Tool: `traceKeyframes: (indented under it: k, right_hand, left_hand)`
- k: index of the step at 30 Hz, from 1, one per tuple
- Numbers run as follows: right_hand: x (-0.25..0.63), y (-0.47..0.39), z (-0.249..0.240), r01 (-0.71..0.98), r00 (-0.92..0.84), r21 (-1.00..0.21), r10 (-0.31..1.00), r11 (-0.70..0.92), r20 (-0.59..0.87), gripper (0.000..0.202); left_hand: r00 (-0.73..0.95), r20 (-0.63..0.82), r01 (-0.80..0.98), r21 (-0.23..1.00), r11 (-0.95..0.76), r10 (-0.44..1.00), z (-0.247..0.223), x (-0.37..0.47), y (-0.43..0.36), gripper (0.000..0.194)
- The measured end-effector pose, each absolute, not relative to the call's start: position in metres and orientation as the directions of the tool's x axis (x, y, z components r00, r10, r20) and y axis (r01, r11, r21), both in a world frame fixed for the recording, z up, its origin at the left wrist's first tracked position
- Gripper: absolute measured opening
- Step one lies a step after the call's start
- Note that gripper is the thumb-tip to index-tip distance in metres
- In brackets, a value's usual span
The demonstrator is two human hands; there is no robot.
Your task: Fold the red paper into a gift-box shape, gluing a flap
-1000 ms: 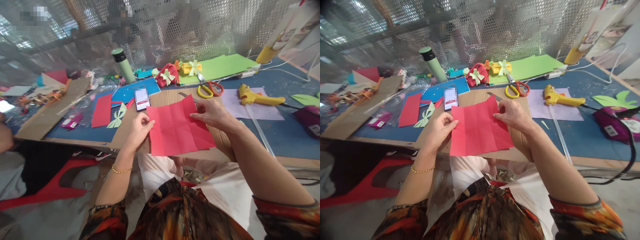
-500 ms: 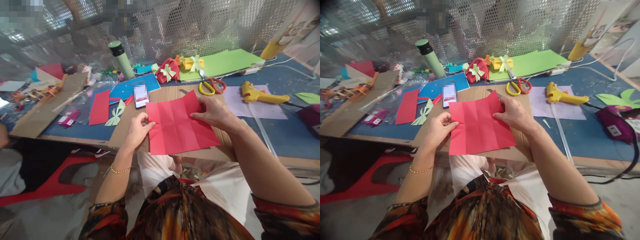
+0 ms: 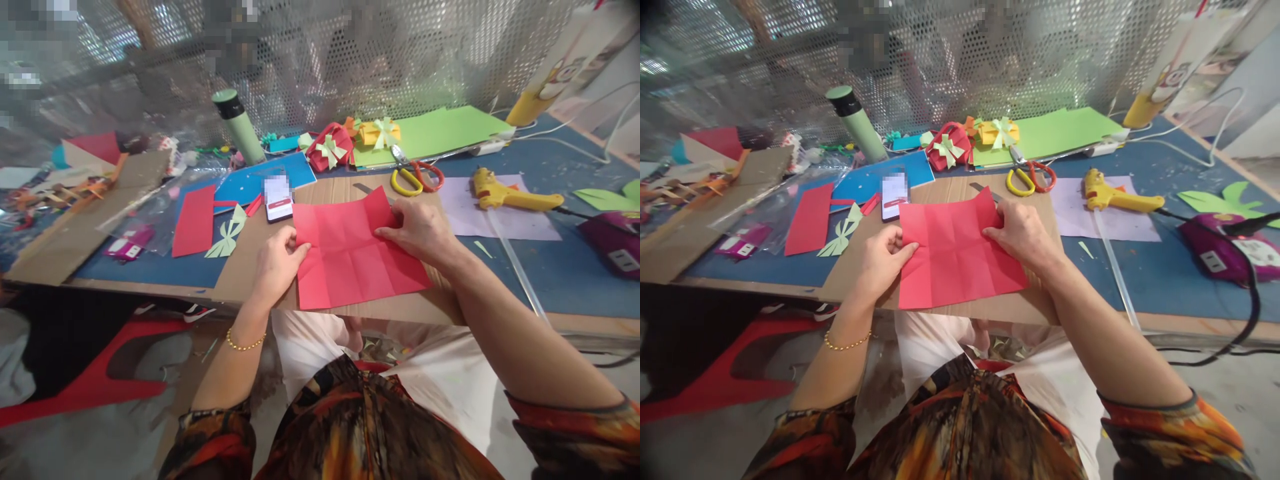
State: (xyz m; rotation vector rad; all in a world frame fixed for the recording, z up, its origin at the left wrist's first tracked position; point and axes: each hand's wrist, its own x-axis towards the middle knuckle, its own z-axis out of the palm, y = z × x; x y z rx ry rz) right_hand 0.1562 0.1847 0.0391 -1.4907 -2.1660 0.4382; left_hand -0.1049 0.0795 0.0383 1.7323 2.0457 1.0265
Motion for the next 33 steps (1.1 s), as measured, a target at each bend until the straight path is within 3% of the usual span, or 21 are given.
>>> traceKeyframes:
  k: [7, 12, 15, 23, 27, 33]
  right_hand:
    - [0.156, 0.184, 0.037, 0.758, -0.348, -0.511, 0.914, 0.406, 0.209, 0.026]
    - [0.154, 0.182, 0.038, 0.758, -0.355, -0.522, 0.919, 0.390, 0.172, 0.019]
    - [0.153, 0.181, 0.038, 0.770, -0.344, -0.512, 0.924, 0.379, 0.166, 0.018]
    - [0.153, 0.181, 0.033, 0.745, -0.370, -0.513, 0.904, 0.426, 0.214, 0.020]
    - [0.154, 0.181, 0.033, 0.734, -0.373, -0.524, 0.901, 0.432, 0.221, 0.024]
    - [0.153, 0.181, 0.032, 0.737, -0.380, -0.511, 0.897, 0.442, 0.228, 0.029]
  left_hand:
    - [-0.271, 0.310, 0.841, 0.537, 0.068, 0.911, 0.043, -0.097, 0.084, 0.021]
    - [-0.275, 0.334, 0.784, 0.621, 0.010, 0.901, 0.039, -0.104, 0.093, 0.015]
    - [-0.275, 0.326, 0.767, 0.642, 0.002, 0.905, 0.037, -0.108, 0.098, 0.024]
    - [-0.050, 0.305, 0.867, 0.486, -0.110, 0.951, 0.051, -0.112, 0.099, 0.020]
    - [0.040, 0.268, 0.876, 0.454, -0.163, 0.963, 0.058, -0.112, 0.102, 0.013]
    - [0.015, 0.114, 0.856, 0.511, -0.072, 0.993, 0.066, -0.104, 0.120, 0.009]
